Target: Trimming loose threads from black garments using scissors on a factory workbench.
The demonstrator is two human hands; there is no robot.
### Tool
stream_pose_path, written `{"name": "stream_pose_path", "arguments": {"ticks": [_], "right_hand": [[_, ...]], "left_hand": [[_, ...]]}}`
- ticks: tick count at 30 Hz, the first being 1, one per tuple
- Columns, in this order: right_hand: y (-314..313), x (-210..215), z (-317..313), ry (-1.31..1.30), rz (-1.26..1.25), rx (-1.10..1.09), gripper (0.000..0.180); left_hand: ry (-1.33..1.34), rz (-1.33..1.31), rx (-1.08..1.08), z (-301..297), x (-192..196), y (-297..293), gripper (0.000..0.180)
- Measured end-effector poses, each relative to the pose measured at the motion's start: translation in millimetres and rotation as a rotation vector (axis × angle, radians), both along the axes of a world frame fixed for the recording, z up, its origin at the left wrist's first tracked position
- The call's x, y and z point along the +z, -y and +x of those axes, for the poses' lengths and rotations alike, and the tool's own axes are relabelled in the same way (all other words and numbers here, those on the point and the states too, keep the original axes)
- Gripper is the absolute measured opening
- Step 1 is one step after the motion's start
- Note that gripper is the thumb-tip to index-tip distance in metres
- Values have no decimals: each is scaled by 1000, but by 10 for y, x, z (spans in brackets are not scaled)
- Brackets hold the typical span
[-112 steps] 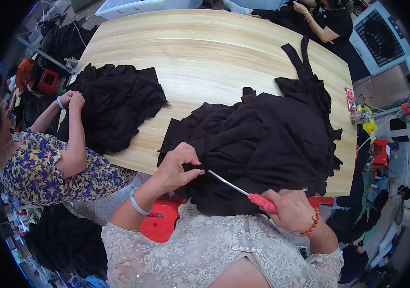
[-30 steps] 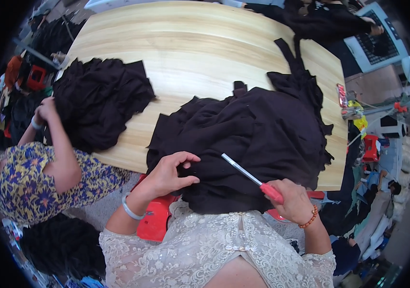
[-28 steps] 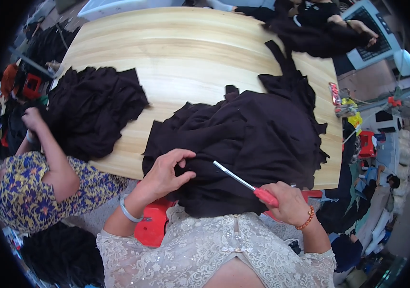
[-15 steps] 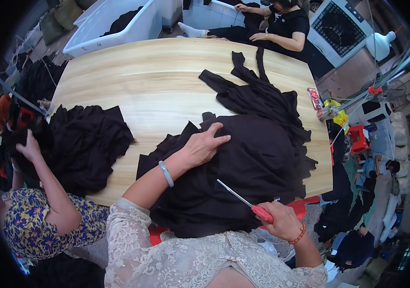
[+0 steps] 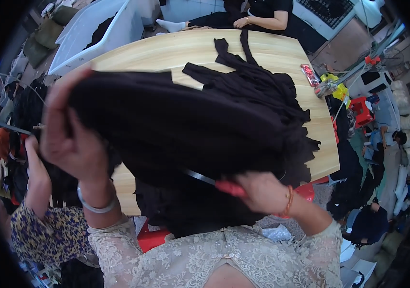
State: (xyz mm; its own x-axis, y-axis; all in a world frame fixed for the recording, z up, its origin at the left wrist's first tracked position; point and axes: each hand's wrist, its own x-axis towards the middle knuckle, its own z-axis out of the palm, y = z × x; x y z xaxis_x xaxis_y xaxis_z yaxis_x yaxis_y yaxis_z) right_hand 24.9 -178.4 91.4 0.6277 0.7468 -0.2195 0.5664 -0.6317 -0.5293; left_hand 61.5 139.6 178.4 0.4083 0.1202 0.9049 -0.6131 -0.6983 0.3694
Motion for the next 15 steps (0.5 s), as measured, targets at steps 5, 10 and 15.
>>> {"name": "stream_pose_path", "arguments": {"ticks": [5, 10, 15], "right_hand": [[-6, -481, 1231, 468, -304, -175, 37], [-112, -502, 1970, 771, -179, -255, 47], [68, -674, 1688, 603, -196, -257, 18]], "left_hand": [[31, 64, 160, 94, 78, -617, 24], [-147, 20, 339, 323, -729, -1334, 22], [-617, 160, 632, 77, -1803, -1700, 32]]}}
